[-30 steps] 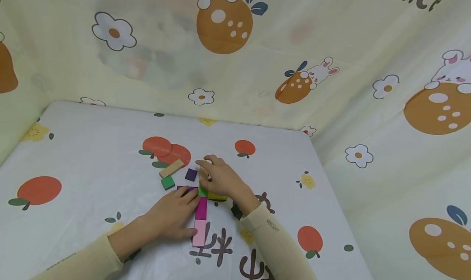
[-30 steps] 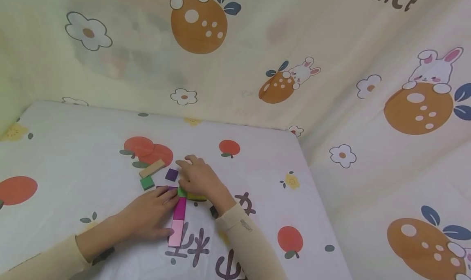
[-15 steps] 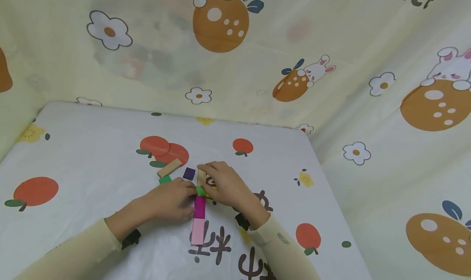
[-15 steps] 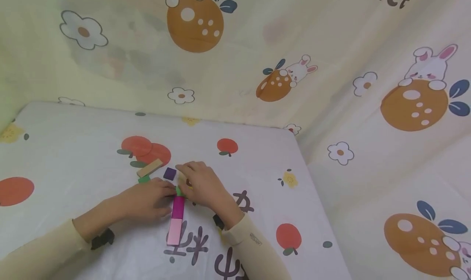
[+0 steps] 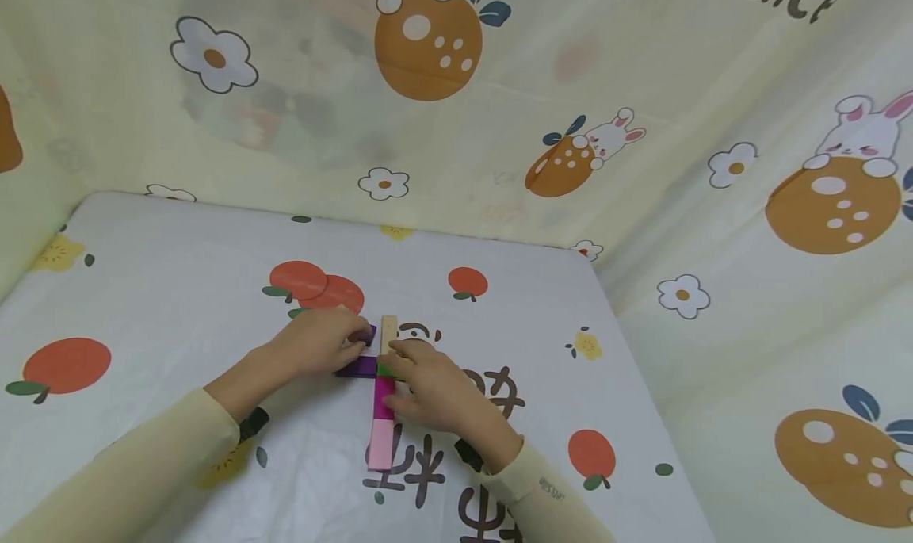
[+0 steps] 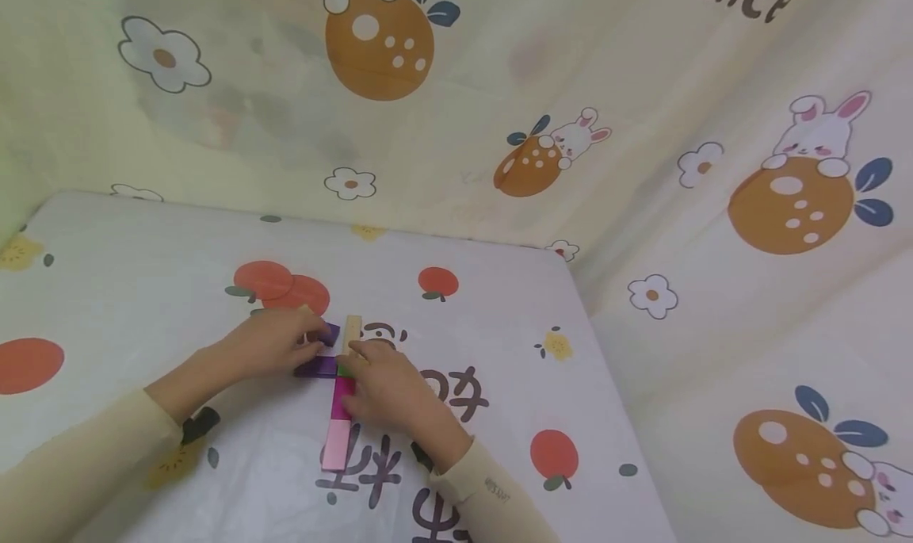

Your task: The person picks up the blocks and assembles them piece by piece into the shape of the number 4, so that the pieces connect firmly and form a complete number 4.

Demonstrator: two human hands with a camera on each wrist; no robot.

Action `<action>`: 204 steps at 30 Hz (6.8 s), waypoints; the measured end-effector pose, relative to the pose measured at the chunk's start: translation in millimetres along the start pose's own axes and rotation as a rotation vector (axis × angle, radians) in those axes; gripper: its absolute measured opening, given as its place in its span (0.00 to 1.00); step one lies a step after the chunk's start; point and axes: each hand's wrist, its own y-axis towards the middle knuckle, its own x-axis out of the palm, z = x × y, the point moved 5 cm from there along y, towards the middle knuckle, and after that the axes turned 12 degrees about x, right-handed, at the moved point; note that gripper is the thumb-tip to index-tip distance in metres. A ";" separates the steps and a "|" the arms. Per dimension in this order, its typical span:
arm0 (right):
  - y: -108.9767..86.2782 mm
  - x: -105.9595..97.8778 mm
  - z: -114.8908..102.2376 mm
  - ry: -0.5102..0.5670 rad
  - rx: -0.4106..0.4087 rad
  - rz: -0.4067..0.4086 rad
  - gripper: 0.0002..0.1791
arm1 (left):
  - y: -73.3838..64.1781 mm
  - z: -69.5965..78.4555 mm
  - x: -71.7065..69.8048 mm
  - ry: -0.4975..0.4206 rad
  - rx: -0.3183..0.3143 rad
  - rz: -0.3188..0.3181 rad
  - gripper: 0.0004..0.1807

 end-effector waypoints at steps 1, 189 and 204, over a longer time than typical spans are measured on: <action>-1.1 2.5 -2.3 -0.022 -0.004 -0.007 0.31 | 2.4 -1.9 -1.6 0.007 -0.012 -0.006 0.06; 123.6 -3.9 -71.3 -0.029 0.216 -0.017 0.09 | -72.2 55.1 53.2 0.318 -0.061 -0.110 0.46; 131.3 5.2 -77.8 -0.093 0.276 -0.053 0.12 | -71.9 55.2 51.7 0.306 -0.056 -0.101 0.47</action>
